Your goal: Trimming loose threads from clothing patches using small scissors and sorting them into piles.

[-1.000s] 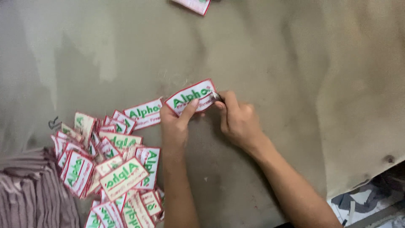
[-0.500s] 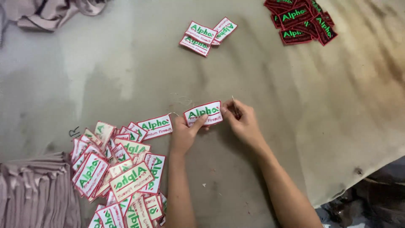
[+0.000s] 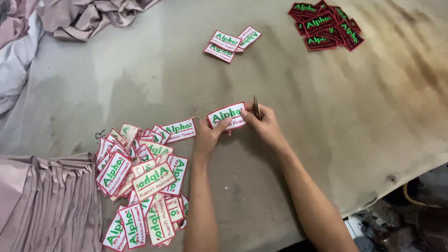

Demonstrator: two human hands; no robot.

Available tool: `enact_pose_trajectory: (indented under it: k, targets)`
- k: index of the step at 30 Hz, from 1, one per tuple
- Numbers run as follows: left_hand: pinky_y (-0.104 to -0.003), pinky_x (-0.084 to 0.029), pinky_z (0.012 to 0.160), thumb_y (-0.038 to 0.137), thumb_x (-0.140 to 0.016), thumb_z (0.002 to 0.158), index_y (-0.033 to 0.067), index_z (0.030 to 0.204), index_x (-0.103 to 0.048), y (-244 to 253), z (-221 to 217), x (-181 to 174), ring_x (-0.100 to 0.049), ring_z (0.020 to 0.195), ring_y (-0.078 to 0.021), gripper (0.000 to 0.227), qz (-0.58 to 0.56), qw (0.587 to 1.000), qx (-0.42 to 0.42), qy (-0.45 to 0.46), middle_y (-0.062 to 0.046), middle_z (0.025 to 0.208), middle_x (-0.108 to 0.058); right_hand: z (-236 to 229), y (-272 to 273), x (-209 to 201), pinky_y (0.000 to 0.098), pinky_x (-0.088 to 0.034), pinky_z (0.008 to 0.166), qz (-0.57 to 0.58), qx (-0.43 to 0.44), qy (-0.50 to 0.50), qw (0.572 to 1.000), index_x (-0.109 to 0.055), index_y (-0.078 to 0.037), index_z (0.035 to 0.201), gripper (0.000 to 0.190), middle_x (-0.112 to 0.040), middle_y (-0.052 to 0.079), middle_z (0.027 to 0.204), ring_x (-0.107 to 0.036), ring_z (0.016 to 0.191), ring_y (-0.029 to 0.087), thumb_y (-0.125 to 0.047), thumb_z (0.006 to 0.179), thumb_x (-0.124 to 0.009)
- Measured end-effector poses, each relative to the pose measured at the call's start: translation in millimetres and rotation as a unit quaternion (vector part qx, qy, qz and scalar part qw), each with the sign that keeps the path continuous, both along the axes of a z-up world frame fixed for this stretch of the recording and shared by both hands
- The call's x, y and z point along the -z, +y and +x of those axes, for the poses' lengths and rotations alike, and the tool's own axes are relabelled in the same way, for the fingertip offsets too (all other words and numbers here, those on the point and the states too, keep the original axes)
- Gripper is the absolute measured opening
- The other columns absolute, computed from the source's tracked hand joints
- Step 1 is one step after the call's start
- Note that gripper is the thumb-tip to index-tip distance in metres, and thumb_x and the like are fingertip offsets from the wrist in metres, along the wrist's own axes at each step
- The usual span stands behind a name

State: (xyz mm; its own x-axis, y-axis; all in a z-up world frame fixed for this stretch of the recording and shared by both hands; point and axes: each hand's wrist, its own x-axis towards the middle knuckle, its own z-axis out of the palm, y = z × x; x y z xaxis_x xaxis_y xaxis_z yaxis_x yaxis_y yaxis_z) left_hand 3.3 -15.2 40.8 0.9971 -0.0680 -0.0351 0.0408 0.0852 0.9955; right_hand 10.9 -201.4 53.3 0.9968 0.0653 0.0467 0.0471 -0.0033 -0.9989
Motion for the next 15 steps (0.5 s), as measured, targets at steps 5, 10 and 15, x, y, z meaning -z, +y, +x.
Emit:
enact_pose_trajectory:
  k: [5, 10, 15]
  targets:
    - [-0.047, -0.057, 0.09, 0.004, -0.083, 0.088, -0.0008, 0.115, -0.069, -1, 6, -6, -0.066, 0.106, -0.0356, 0.031, 0.018, 0.997, -0.037, -0.066, -0.021, 0.114, -0.066, 0, -21, -4, 0.0272, -0.04, 0.06, -0.089, 0.008, -0.141, 0.986, -0.071, -0.005, 0.1, 0.006, -0.049, 0.0, 0.065, -0.043, 0.063, 0.01, -0.008, 0.096, -0.075]
    - [-0.048, -0.054, 0.111, 0.015, -0.072, 0.098, 0.0031, 0.141, -0.05, -8, 8, -7, -0.053, 0.136, -0.0386, 0.049, -0.08, 0.99, -0.099, 0.063, -0.018, 0.144, -0.05, -1, -22, -3, 0.026, -0.044, 0.051, -0.239, 0.104, -0.306, 0.916, -0.072, -0.009, 0.098, 0.014, -0.047, 0.001, 0.058, -0.047, 0.048, 0.016, 0.0, 0.091, -0.078]
    - [-0.021, -0.06, 0.074, 0.02, -0.069, 0.1, 0.0014, 0.134, -0.063, -19, 2, -14, -0.073, 0.09, -0.0132, 0.04, -0.138, 0.985, -0.014, 0.102, -0.002, 0.108, -0.072, -19, 17, -29, 0.0344, -0.057, 0.061, -0.362, 0.001, -0.326, 0.873, -0.064, -0.01, 0.089, 0.023, -0.067, 0.006, 0.07, -0.067, 0.06, 0.026, 0.008, 0.082, -0.077]
